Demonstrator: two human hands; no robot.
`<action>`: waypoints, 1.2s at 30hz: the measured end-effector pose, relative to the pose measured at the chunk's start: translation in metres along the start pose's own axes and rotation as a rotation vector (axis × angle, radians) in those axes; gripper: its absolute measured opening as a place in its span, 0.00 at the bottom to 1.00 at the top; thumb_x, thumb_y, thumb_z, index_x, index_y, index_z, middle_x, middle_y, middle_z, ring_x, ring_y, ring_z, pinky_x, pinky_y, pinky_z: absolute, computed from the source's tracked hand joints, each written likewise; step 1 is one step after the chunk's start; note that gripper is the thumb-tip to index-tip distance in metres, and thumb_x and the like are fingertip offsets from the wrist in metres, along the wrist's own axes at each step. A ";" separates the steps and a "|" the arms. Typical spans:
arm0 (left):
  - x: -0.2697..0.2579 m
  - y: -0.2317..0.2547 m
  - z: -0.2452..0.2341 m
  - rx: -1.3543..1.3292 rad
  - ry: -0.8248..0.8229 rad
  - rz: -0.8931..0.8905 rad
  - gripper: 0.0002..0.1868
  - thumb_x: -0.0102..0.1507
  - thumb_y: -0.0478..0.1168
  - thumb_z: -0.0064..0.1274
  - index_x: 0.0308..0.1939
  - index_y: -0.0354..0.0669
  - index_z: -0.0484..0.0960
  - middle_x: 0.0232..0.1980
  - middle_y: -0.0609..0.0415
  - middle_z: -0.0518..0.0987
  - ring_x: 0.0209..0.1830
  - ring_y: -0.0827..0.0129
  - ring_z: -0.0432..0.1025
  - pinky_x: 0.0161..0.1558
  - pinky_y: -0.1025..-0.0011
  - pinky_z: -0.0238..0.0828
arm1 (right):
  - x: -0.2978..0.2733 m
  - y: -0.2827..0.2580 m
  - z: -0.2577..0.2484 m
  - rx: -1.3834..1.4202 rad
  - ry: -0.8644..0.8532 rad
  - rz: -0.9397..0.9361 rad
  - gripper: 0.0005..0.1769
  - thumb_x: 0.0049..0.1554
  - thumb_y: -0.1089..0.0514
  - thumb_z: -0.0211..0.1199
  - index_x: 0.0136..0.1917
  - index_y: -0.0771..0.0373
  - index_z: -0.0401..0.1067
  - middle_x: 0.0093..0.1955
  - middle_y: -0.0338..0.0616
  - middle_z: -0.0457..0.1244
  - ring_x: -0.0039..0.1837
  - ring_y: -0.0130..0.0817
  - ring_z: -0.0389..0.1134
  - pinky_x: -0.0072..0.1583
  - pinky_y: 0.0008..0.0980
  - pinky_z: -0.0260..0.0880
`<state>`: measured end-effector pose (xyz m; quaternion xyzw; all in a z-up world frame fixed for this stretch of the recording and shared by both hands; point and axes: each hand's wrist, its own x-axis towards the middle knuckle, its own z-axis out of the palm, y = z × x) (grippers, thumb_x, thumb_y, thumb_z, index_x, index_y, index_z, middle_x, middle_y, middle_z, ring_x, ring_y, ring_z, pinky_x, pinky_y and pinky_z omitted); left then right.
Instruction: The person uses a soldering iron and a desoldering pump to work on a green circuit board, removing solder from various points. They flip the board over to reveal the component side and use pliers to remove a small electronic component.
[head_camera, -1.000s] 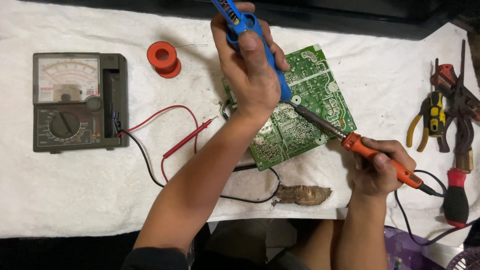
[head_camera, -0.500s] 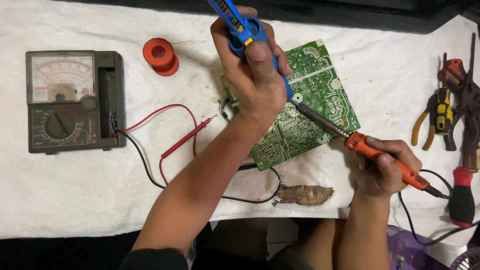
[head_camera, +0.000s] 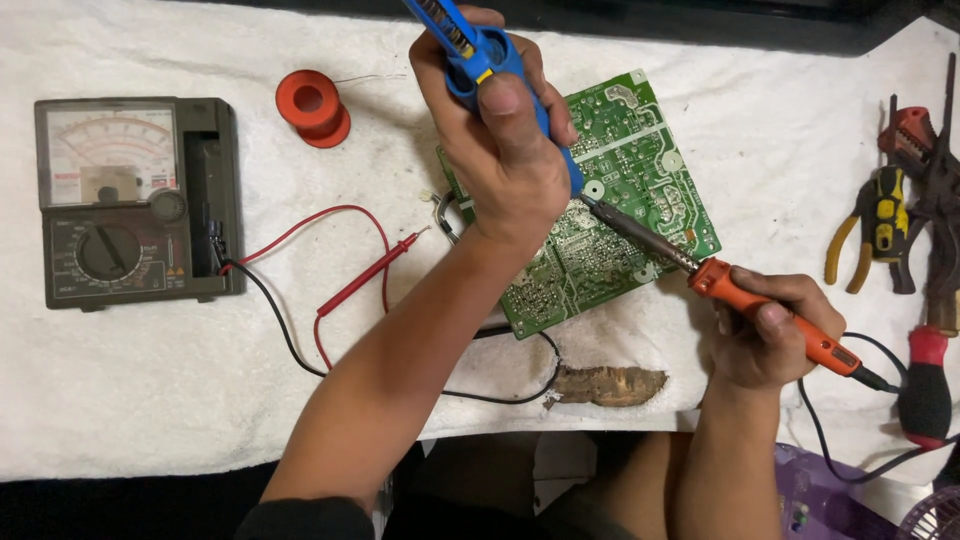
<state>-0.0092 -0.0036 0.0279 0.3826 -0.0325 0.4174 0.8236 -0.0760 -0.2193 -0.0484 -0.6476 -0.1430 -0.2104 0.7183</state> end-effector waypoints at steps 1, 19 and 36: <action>0.000 -0.001 0.000 -0.008 0.012 0.007 0.21 0.57 0.58 0.40 0.40 0.46 0.59 0.22 0.53 0.60 0.08 0.73 0.54 0.11 0.82 0.49 | 0.000 0.000 0.000 0.009 0.003 0.003 0.15 0.44 0.54 0.52 0.35 0.71 0.61 0.27 0.56 0.56 0.20 0.27 0.51 0.26 0.23 0.49; -0.003 -0.001 -0.001 0.082 0.011 0.007 0.22 0.59 0.59 0.36 0.44 0.47 0.59 0.23 0.53 0.61 0.09 0.73 0.55 0.13 0.81 0.51 | 0.000 0.001 0.001 -0.002 -0.004 -0.013 0.14 0.44 0.55 0.49 0.35 0.72 0.60 0.25 0.54 0.55 0.20 0.28 0.50 0.25 0.23 0.47; 0.005 0.003 -0.001 0.051 0.052 -0.015 0.22 0.58 0.59 0.36 0.42 0.47 0.58 0.23 0.55 0.63 0.09 0.73 0.57 0.11 0.82 0.52 | -0.003 -0.001 0.005 -0.019 0.090 -0.057 0.15 0.48 0.54 0.50 0.34 0.70 0.61 0.30 0.52 0.55 0.23 0.31 0.54 0.27 0.23 0.54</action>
